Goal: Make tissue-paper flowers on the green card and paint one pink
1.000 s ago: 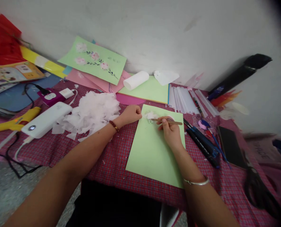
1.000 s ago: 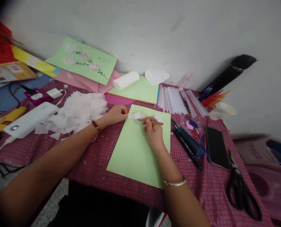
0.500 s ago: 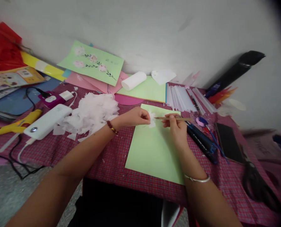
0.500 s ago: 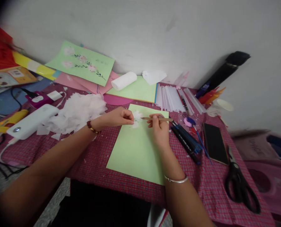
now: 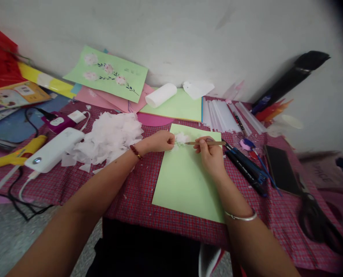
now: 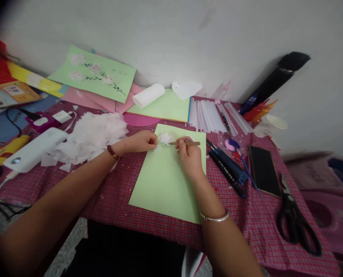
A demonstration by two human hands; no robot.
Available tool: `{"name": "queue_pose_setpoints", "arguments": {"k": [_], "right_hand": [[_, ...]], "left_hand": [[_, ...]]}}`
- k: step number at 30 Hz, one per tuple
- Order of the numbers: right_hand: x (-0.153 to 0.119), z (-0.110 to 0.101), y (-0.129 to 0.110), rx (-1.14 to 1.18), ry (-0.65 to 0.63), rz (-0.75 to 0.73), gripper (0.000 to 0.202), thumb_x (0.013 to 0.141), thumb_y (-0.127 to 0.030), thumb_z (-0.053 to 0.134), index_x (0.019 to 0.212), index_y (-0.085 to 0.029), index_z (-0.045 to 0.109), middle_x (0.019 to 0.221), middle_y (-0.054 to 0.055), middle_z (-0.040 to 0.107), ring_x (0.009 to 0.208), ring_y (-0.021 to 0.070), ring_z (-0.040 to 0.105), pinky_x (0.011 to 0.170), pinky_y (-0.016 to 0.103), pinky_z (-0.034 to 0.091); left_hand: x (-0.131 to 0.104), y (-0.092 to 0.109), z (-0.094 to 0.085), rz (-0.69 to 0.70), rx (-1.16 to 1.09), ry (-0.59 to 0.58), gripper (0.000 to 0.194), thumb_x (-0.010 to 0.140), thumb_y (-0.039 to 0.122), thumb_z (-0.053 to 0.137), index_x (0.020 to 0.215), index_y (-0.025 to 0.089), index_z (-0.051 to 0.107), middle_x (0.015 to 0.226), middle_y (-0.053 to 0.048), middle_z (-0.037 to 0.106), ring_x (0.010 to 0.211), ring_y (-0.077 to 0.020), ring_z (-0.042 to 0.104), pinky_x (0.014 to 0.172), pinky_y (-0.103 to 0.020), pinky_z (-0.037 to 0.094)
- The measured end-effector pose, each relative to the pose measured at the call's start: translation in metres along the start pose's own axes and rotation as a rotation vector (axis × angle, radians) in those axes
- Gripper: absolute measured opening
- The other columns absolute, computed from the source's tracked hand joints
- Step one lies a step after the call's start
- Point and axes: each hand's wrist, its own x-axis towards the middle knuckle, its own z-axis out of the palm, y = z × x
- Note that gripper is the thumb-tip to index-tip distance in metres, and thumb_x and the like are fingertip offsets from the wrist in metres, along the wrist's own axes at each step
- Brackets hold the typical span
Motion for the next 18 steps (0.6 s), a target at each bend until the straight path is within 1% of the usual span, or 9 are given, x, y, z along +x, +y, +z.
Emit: {"name": "queue_pose_setpoints", "arguments": {"k": [4,7,8,9,12,13,15,18], "right_hand": [[0.001,0.0,0.001,-0.004,0.021,0.001,0.031,0.096,-0.046,0.044,0.086,-0.02,0.059,0.079,0.003,0.062,0.061,0.0149,0.059,0.058,0.029,0.047],[0.002,0.001,-0.001,-0.01,0.03,0.006,0.032,0.095,-0.048,0.044,0.085,-0.02,0.058,0.078,0.003,0.062,0.06,0.0149,0.058,0.057,0.028,0.047],[0.002,0.001,-0.002,-0.014,0.034,0.007,0.033,0.095,-0.048,0.044,0.085,-0.02,0.059,0.077,0.003,0.063,0.059,0.0147,0.058,0.056,0.028,0.047],[0.002,0.001,-0.003,-0.018,0.037,0.01,0.033,0.095,-0.048,0.044,0.085,-0.02,0.059,0.076,0.003,0.063,0.058,0.0146,0.057,0.055,0.028,0.047],[0.002,0.0,-0.005,-0.024,0.034,0.02,0.033,0.094,-0.048,0.045,0.085,-0.02,0.06,0.076,0.003,0.064,0.058,0.0145,0.058,0.056,0.028,0.047],[0.002,-0.002,-0.006,-0.019,0.041,0.02,0.033,0.094,-0.048,0.045,0.086,-0.02,0.06,0.076,0.003,0.064,0.058,0.0145,0.058,0.056,0.028,0.047],[0.001,-0.004,-0.008,0.012,0.088,0.017,0.032,0.094,-0.047,0.046,0.086,-0.019,0.06,0.075,0.003,0.064,0.059,0.0146,0.059,0.057,0.028,0.047],[-0.002,-0.006,-0.014,0.099,0.185,0.004,0.032,0.095,-0.046,0.046,0.085,-0.019,0.06,0.071,0.002,0.062,0.06,0.0149,0.06,0.059,0.029,0.049]], "left_hand": [[-0.001,-0.002,-0.005,0.011,-0.027,-0.04,0.008,0.064,0.013,0.05,0.06,0.017,0.057,0.059,0.001,0.057,0.057,-0.0107,0.048,0.055,-0.024,0.032],[-0.001,0.003,-0.007,0.028,-0.091,-0.077,0.008,0.067,0.014,0.051,0.064,0.016,0.058,0.061,0.001,0.058,0.057,-0.0104,0.048,0.055,-0.023,0.033],[0.0,0.005,-0.005,0.031,-0.108,-0.06,0.009,0.069,0.014,0.052,0.066,0.016,0.06,0.063,0.001,0.059,0.059,-0.0105,0.049,0.056,-0.023,0.033],[0.002,0.007,-0.003,0.032,-0.114,-0.018,0.009,0.071,0.015,0.053,0.068,0.016,0.062,0.066,0.0,0.06,0.061,-0.0109,0.051,0.058,-0.023,0.034],[0.008,0.011,0.009,0.027,-0.058,0.186,0.01,0.076,0.018,0.056,0.071,0.016,0.064,0.072,-0.001,0.063,0.068,-0.0132,0.054,0.063,-0.025,0.037],[0.011,0.011,0.014,0.021,-0.026,0.238,0.011,0.077,0.018,0.056,0.071,0.016,0.064,0.073,-0.002,0.063,0.069,-0.0137,0.054,0.064,-0.025,0.037],[0.014,0.011,0.021,0.002,0.026,0.275,0.011,0.078,0.017,0.056,0.07,0.017,0.065,0.074,-0.002,0.061,0.068,-0.0137,0.053,0.063,-0.026,0.036],[0.015,0.01,0.024,-0.027,0.063,0.26,0.011,0.077,0.016,0.055,0.07,0.016,0.064,0.072,-0.001,0.059,0.064,-0.0134,0.05,0.059,-0.026,0.033]]}}
